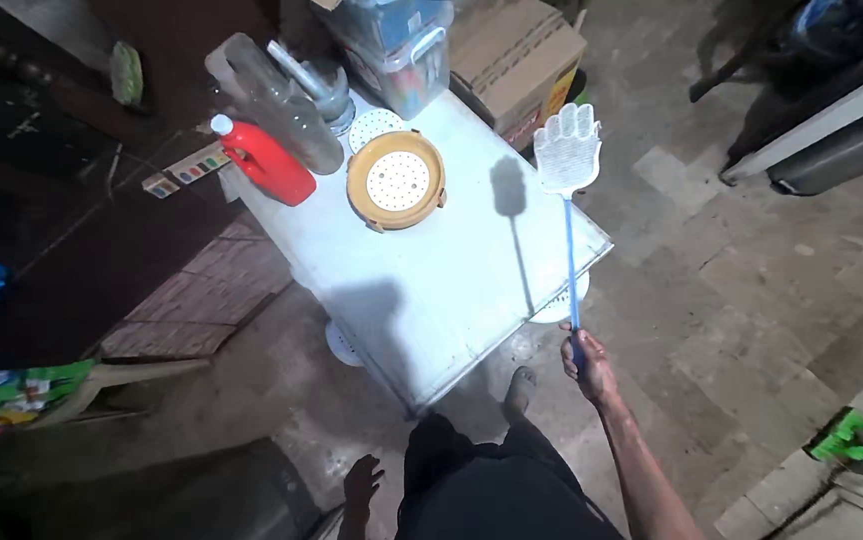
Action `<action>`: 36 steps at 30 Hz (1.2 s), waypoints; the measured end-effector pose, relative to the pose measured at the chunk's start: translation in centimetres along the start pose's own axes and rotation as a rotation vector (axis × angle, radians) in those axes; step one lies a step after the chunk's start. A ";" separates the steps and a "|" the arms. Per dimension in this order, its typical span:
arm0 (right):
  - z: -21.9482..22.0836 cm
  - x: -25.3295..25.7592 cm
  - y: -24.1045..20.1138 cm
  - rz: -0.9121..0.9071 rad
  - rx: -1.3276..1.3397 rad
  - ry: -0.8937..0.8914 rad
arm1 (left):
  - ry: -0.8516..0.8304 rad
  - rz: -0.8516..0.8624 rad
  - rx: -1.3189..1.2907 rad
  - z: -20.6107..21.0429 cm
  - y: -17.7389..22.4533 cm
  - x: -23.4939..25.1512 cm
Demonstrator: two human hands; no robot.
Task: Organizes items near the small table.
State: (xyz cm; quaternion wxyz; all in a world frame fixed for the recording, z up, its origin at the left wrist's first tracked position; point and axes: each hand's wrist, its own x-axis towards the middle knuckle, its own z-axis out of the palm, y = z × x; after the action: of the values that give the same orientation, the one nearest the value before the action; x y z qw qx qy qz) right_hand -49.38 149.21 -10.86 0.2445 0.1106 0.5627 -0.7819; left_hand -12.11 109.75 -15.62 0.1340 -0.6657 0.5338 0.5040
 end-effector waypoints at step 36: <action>-22.8 -17.4 4.9 0.696 -0.144 1.120 | -0.539 0.472 0.673 30.0 28.1 -7.1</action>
State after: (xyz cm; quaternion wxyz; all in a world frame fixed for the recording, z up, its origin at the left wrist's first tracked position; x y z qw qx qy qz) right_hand -34.34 173.77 -14.87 0.1601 0.6591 0.5871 -0.4419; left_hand -51.20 124.24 -13.43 0.3572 -0.2922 0.7496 0.4744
